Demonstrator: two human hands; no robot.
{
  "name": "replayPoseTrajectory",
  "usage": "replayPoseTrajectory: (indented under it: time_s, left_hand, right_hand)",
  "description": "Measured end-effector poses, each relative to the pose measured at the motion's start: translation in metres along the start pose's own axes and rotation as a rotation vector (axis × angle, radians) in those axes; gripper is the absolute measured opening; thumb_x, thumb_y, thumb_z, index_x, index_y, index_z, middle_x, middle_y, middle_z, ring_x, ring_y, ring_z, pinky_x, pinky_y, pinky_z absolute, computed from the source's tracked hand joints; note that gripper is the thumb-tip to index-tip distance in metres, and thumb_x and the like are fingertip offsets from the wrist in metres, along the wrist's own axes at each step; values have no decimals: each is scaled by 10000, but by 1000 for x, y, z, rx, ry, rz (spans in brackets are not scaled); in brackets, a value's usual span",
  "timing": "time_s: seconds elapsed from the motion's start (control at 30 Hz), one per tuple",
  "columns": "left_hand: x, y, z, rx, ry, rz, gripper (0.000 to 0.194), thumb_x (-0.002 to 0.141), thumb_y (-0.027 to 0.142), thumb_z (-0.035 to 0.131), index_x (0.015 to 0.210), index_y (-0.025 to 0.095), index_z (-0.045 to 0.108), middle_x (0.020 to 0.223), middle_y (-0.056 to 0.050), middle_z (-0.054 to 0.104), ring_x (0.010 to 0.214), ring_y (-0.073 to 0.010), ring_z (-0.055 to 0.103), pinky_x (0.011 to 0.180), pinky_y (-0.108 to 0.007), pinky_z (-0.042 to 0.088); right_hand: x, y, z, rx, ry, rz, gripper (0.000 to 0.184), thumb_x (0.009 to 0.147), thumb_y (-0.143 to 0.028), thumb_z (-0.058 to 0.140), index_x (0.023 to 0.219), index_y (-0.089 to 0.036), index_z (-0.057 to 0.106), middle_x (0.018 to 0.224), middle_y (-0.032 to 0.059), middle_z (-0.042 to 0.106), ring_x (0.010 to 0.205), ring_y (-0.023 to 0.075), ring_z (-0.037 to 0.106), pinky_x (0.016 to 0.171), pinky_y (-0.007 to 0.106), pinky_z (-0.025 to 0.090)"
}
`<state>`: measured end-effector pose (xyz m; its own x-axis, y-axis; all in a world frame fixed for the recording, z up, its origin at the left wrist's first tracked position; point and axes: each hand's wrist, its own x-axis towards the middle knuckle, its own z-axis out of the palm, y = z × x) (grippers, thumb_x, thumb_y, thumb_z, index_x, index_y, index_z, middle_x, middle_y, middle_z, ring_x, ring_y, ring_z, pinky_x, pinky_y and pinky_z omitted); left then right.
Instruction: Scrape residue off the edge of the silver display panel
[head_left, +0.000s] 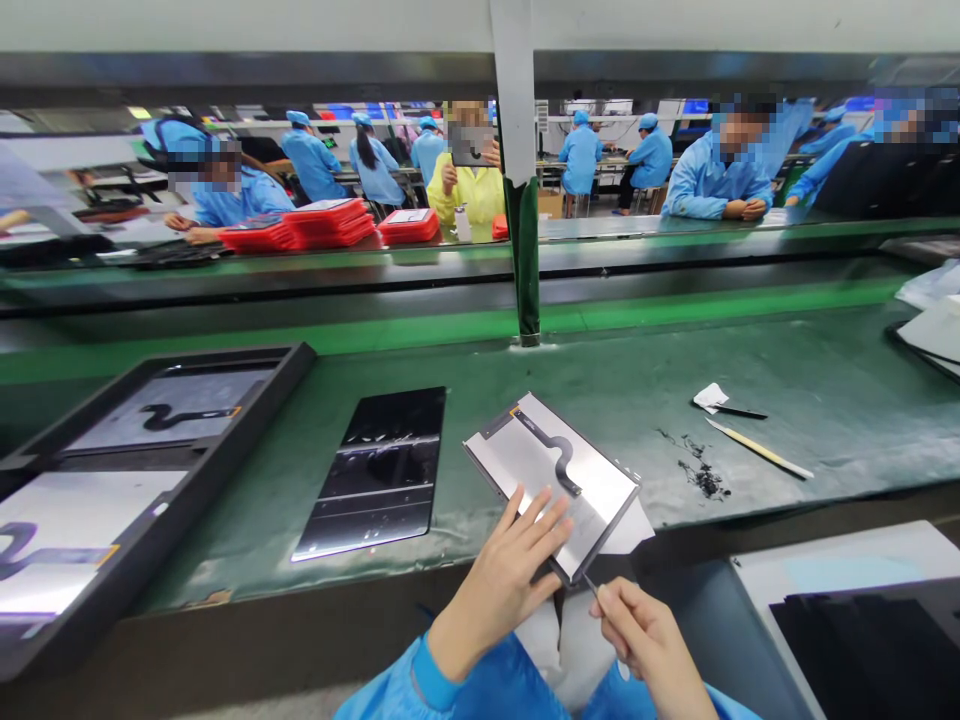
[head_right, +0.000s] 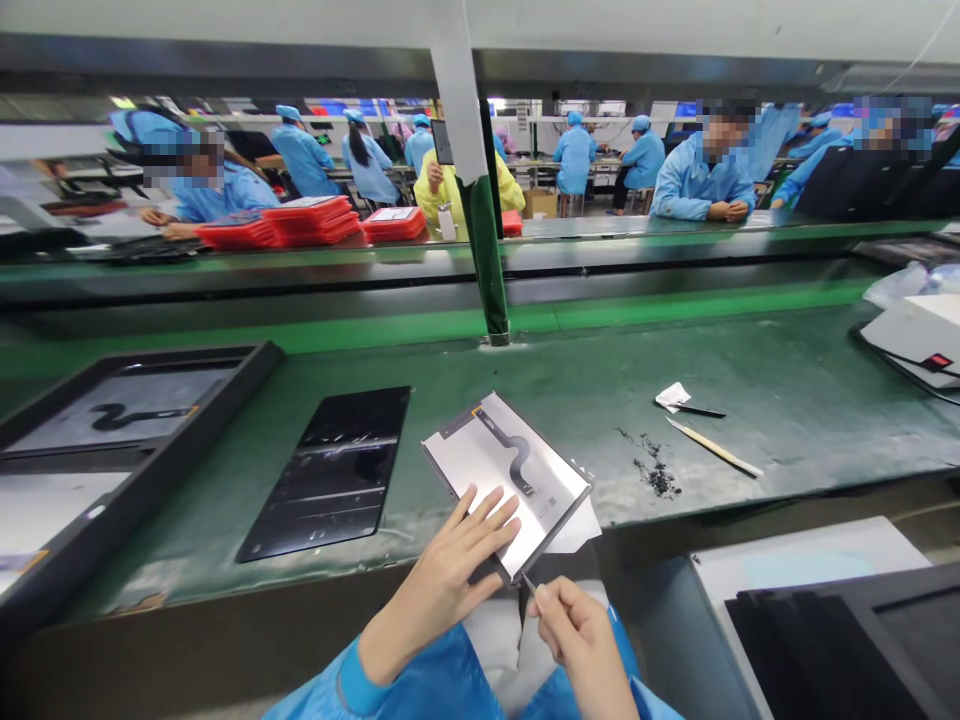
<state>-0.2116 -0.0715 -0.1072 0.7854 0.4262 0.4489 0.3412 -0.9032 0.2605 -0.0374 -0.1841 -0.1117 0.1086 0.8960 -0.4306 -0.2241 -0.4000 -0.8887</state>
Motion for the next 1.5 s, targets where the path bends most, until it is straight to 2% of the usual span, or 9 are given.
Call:
replayPoseTrajectory:
  time_s: [0.2,0.5,0.73,0.97,1.07,1.17,1.27,1.37,1.5]
  left_hand:
    - [0,0,-1,0,-9,-1,595,848,48,596,1412,146,433,1444,-163,541,1444,-300,362,1157,-627,312]
    - [0,0,0,-11,-4,-3,612,849,50,601,1423,150,413,1450,-165,534,1444,-295,360,1168,-616,298]
    - [0,0,-2,-21,-17,2,614,833,25,606,1409,135,425,1450,-166,534,1446,-306,356,1166,-631,285]
    - [-1,1,-2,-25,-17,-14,658,854,47,610,1458,165,378,1451,-162,534,1448,-299,347,1181,-616,259]
    - [3,5,-13,-42,-60,-35,663,888,200,675,1471,181,360,1466,-176,513,1445,-319,345,1172,-620,272]
    - [19,11,-30,-93,-113,-55,575,876,420,705,1361,206,480,1455,-159,531,1435,-344,370,1162,-609,308]
    - [52,15,-36,-157,-46,-86,223,963,308,595,1168,220,586,1200,-69,710,1243,-274,605,1169,-549,332]
    - [90,18,-27,-260,-24,-149,127,916,269,663,1029,220,631,900,2,719,903,-205,690,1022,-443,490]
    - [127,24,-9,-341,-63,-147,67,839,272,751,836,238,693,897,-12,656,895,-204,625,821,-358,523]
  right_hand:
    - [-3,-2,0,16,37,-17,589,742,-764,643,723,-175,625,511,-92,302,470,70,151,440,245,99]
    - [5,-1,-6,-17,-32,-39,612,742,-788,616,722,-176,617,495,-91,305,458,77,177,433,248,106]
    - [7,-25,-29,-26,114,-127,541,814,-711,615,748,-174,633,552,-88,250,506,93,167,448,254,118]
    - [8,-29,-34,-145,73,-180,566,817,-733,579,764,-174,652,548,-71,315,514,108,263,468,254,227]
    - [9,-32,-38,-238,127,-248,540,825,-715,578,730,-186,631,581,-51,375,551,125,348,517,257,311]
    - [8,-37,-46,-350,184,-313,464,881,-641,552,771,-200,645,631,-25,468,605,151,443,555,258,365]
    - [8,-40,-54,-449,221,-373,396,925,-569,521,858,-212,678,679,-1,575,641,174,530,580,256,407]
    - [7,-41,-59,-525,257,-437,353,948,-522,508,905,-224,691,774,24,673,682,190,600,601,250,437]
    - [5,-41,-62,-590,340,-505,317,968,-490,486,903,-248,680,770,17,701,677,197,643,612,248,452]
